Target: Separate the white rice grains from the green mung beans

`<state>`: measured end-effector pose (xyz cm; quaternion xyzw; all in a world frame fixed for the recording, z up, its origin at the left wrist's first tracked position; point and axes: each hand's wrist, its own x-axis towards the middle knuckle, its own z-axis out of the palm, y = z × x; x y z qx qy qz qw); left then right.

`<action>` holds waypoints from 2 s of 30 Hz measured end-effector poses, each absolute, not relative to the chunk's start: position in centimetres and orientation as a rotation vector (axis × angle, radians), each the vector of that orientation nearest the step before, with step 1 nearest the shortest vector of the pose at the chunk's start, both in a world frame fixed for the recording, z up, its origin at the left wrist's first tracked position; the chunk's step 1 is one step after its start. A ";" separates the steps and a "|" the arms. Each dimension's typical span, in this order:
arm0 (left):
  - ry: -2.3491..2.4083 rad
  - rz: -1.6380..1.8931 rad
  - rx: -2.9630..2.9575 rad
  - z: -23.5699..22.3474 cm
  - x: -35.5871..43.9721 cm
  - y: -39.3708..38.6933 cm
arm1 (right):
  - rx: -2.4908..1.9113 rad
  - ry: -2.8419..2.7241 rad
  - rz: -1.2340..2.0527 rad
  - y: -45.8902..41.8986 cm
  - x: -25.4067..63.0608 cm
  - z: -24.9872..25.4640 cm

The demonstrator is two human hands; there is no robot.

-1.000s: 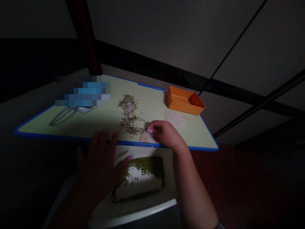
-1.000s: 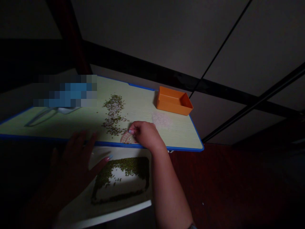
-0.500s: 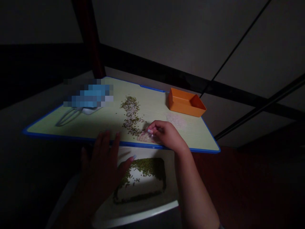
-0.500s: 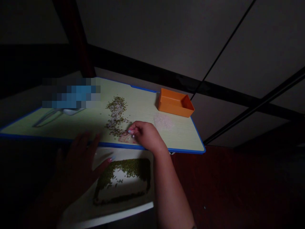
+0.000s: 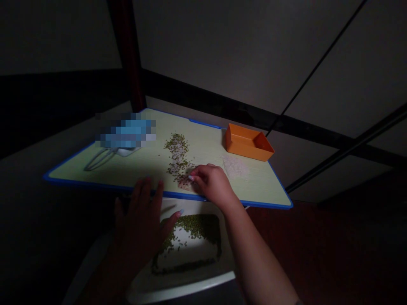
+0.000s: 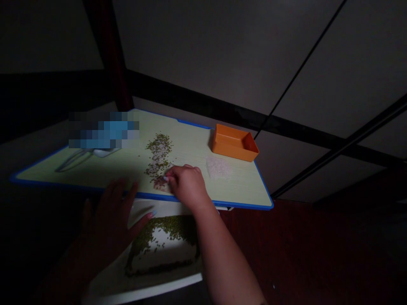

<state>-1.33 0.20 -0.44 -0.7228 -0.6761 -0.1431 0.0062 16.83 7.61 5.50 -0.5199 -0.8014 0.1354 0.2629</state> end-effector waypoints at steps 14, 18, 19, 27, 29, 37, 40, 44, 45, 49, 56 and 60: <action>-2.106 -0.511 -2.268 -0.2 -1.2 0.3 | -1.639 -1.760 0.424 9.2 21.0 4.0; -2.104 -0.534 -2.265 -0.4 -1.3 0.4 | -1.748 -1.667 0.361 9.2 21.5 4.1; -2.106 -0.538 -2.265 -0.4 -1.2 0.4 | -1.783 -1.657 0.339 9.2 21.5 4.2; -2.045 -0.583 -2.245 -0.4 -1.1 0.1 | -1.991 -1.565 0.268 8.9 21.6 5.1; -2.034 -0.618 -2.225 -0.7 -1.1 0.2 | -1.991 -1.560 0.279 8.9 21.6 5.2; -2.044 -0.630 -2.202 -0.6 -0.7 0.2 | -1.869 -1.625 0.349 9.1 21.5 4.6; -2.052 -0.610 -2.196 -0.6 -0.7 0.2 | -1.780 -1.690 0.439 9.1 21.3 4.5; -2.070 -0.544 -2.193 -0.9 -1.0 0.5 | -1.764 -1.733 0.465 9.0 20.9 4.6; -2.063 -0.541 -2.192 -1.0 -1.1 0.5 | -1.772 -1.732 0.459 8.9 20.8 4.7; -2.029 -0.559 -2.189 -1.3 -1.2 0.5 | -1.814 -1.717 0.442 8.9 20.8 4.8; -1.996 -0.583 -2.180 -1.5 -1.2 0.7 | -1.821 -1.734 0.427 8.9 20.7 4.7; -1.970 -0.596 -2.194 -1.5 -1.3 0.6 | -1.804 -1.725 0.450 9.0 20.8 4.6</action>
